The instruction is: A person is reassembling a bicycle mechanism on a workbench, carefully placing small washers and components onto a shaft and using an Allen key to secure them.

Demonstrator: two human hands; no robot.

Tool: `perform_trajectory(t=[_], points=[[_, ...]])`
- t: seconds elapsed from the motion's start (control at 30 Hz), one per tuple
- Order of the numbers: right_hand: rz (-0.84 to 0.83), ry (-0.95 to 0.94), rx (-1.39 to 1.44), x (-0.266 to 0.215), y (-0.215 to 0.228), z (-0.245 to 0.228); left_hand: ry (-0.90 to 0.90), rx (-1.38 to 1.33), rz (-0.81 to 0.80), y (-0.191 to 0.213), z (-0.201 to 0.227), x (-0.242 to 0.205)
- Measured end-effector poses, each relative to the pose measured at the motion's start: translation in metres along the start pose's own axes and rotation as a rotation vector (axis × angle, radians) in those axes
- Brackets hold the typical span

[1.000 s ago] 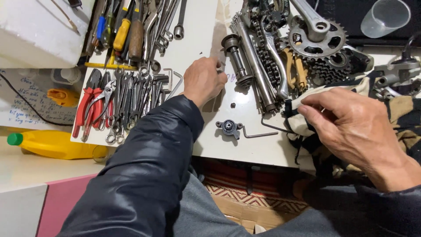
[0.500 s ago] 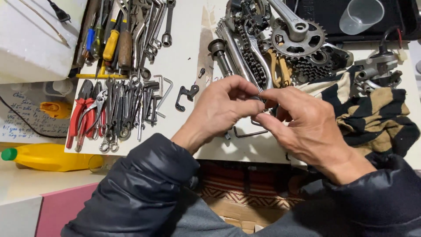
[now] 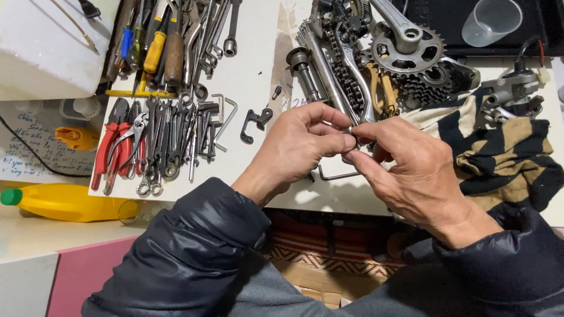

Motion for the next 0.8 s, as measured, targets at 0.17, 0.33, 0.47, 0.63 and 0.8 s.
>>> perform_trajectory(t=[0.17, 0.33, 0.47, 0.63, 0.8], points=[[0.006, 0.010, -0.029, 0.0018, -0.0015, -0.0026, 0.000, -0.058, -0.007, 0.0002, -0.0037, 0.0009], [0.005, 0.026, -0.032, 0.0029, -0.0025, -0.0046, 0.055, -0.105, 0.010, 0.0018, 0.0012, -0.0043], [-0.020, 0.006, -0.023, 0.0027, -0.0066, -0.0022, 0.071, -0.033, 0.023, 0.0041, 0.0016, -0.0057], [0.015, 0.058, -0.050, 0.0007, -0.0078, -0.0058, 0.068, -0.011, 0.030, 0.0052, 0.0008, -0.0059], [0.006, -0.011, -0.042, 0.0012, -0.0083, -0.0041, 0.070, -0.115, 0.017, 0.0062, 0.0010, -0.0068]])
Point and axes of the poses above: each hand's wrist, its own x-axis towards the middle knuckle, its own y-axis out of the back of the hand, z = x × y, the point moved 8 cm from there along x, towards the middle knuckle, and after that the axes turned 1 degree about x, right-handed, at the moved point
